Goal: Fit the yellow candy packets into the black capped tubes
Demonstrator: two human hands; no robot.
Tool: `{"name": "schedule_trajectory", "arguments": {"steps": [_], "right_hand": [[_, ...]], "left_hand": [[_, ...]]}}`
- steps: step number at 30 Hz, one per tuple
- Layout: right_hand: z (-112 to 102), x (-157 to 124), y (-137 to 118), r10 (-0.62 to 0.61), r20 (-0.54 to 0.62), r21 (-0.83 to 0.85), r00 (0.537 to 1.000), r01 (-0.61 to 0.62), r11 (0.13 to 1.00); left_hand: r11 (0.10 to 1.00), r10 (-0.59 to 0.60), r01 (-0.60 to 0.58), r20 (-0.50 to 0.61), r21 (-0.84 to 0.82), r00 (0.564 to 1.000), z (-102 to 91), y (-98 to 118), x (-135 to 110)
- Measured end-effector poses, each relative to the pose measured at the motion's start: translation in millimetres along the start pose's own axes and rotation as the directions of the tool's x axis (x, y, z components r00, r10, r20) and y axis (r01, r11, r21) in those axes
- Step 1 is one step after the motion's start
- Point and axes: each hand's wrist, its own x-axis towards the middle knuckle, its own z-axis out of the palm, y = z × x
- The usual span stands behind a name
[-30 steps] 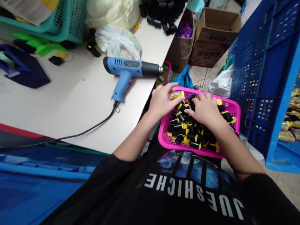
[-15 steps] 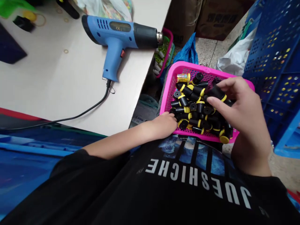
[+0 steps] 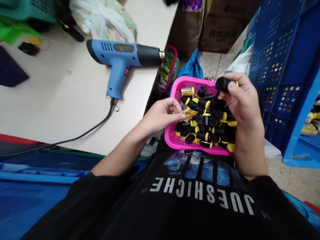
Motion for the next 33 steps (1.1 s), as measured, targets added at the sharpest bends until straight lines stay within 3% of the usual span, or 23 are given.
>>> {"name": "schedule_trajectory", "arguments": {"steps": [3,6,9,13,18,20,22,24,27,29,33], "right_hand": [[-2.2,-16.7,-17.9,0.042,0.097,0.023,0.994,-0.044,0.999],[4.6,-46.1,-24.4,0.165,0.155,-0.093,0.974,-0.152,0.984],[21.1,-68.1,-14.4,0.273,0.097,-0.201,0.957,-0.250,0.947],[31.8,-75.8,2.0,0.208,-0.023,-0.128,0.978,-0.209,0.970],[19.0,-73.0,2.3,0.166,0.129,-0.212,0.978,-0.137,0.968],[15.6,-73.1,2.2,0.158,0.132,-0.219,0.979,-0.127,0.968],[14.1,-74.2,3.9,0.148,0.066,-0.124,0.987,-0.139,0.983],[12.8,-75.7,5.8,0.151,-0.008,0.129,0.988,-0.149,0.980],[9.7,-77.7,6.0,0.184,-0.041,0.476,0.982,-0.143,0.868],[8.1,-78.6,4.7,0.193,-0.030,0.513,0.981,-0.150,0.845],[8.7,-79.0,6.7,0.178,-0.007,0.411,0.984,-0.159,0.898]], "left_hand": [[0.962,-0.041,0.025,-0.052,-0.272,0.998,11.8,1.0,6.9],[0.940,-0.006,-0.025,-0.090,-0.339,0.996,28.9,0.3,6.4],[0.938,0.034,-0.079,-0.137,-0.338,0.990,45.7,-0.7,2.2],[0.946,0.129,-0.174,-0.173,-0.274,0.976,57.3,2.6,-0.2],[0.950,0.186,-0.180,0.001,-0.253,0.982,58.4,11.8,3.6],[0.957,0.175,-0.172,-0.007,-0.235,0.985,60.3,12.3,4.8],[0.963,0.154,-0.162,-0.053,-0.215,0.987,62.7,10.7,5.2],[0.973,0.114,-0.131,-0.097,-0.192,0.989,64.1,8.6,5.1],[0.981,0.102,-0.125,-0.154,-0.151,0.983,63.0,7.1,5.2],[0.976,0.107,-0.133,-0.148,-0.173,0.983,61.4,6.5,5.4],[0.964,0.106,-0.131,-0.120,-0.230,0.987,59.7,3.5,5.7]]}}
